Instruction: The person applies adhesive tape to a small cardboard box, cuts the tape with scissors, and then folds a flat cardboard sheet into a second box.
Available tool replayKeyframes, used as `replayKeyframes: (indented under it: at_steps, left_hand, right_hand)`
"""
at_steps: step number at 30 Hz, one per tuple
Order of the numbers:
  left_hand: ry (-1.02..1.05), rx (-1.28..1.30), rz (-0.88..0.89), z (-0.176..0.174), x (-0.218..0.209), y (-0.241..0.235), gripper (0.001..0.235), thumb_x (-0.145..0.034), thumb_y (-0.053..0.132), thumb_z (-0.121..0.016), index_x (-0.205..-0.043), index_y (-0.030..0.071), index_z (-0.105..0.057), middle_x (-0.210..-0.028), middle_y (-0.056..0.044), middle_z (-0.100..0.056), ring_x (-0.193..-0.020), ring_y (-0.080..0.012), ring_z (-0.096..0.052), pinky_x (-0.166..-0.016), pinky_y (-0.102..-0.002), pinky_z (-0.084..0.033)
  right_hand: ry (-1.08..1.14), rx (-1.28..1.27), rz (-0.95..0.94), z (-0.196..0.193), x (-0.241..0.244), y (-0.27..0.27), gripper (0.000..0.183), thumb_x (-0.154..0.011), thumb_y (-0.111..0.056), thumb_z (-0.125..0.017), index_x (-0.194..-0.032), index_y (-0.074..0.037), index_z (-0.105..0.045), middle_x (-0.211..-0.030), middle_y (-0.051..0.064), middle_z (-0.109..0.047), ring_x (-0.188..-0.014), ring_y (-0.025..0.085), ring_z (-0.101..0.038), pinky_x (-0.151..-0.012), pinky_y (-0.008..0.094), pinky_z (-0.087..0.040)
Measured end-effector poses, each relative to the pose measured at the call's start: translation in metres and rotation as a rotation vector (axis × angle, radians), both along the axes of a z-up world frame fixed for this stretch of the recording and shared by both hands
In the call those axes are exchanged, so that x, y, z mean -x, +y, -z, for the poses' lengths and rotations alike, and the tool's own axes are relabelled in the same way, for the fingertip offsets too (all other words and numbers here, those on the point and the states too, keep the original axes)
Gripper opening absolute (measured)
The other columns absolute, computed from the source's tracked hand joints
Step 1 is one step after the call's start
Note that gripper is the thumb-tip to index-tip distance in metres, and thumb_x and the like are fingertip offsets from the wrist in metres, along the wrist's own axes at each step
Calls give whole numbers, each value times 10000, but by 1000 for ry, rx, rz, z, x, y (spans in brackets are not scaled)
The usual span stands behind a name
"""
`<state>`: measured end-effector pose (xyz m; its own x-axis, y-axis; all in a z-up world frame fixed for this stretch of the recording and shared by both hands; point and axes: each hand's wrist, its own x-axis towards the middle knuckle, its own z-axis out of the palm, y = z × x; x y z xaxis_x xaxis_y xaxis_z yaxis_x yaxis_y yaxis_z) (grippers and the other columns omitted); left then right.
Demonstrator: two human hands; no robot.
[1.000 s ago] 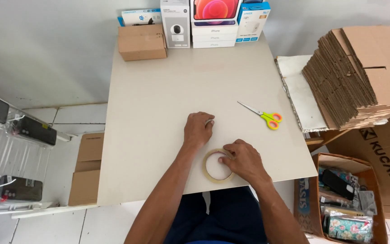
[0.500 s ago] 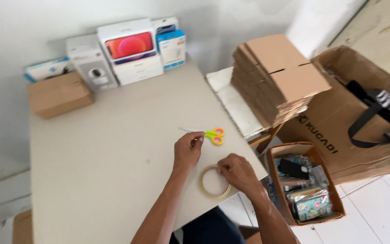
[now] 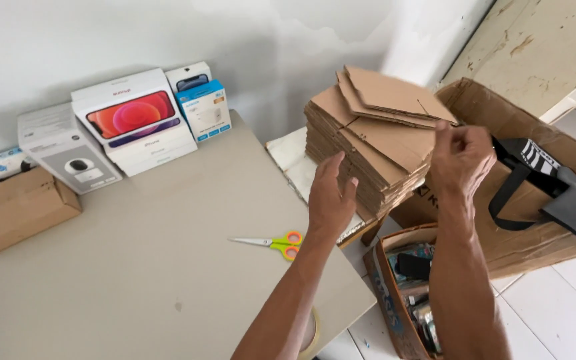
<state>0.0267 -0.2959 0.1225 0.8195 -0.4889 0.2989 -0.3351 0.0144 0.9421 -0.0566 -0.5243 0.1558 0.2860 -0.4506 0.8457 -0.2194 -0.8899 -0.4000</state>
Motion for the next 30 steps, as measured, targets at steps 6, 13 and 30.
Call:
replayKeyframes:
  at_steps: [6,13,30]
  left_hand:
    - [-192,-328,79,-28,2,5,594,-959,130,-610,-1518,27,-438,-1514,-291,-419,-1460,-437,-387,-1188,-544,-356]
    - [-345,-189,-46,25,-13,-15,619,-881,89,-700,-1459,-15,-506,-1448,-351,-460,-1379,-514,-445,-1156,-573,-369]
    - [-871,-366,-159,21,21,-77,677,-811,493,-712,-1337,82,-601,-1314,-128,-504,-1282,-343,-443,-1104,-684,-354]
  right_hand:
    - [831,-461,-206,-31,-39,-5,947,-893,-701,-508,-1625,-132,-317,-1609,228,-385,-1503,405,-321,-1260,533,-229]
    - [804,-273,-91,12,-71,-65,665,-896,-629,-613,-1466,-291,-563,-1489,32,-546,-1429,277,-465,-1120,578,-376]
    - [900,117,78,57,-136,-131,325,-979,-341,-583,-1281,-370,-700,-1204,118,-690,-1024,440,-709,-846,541,-601]
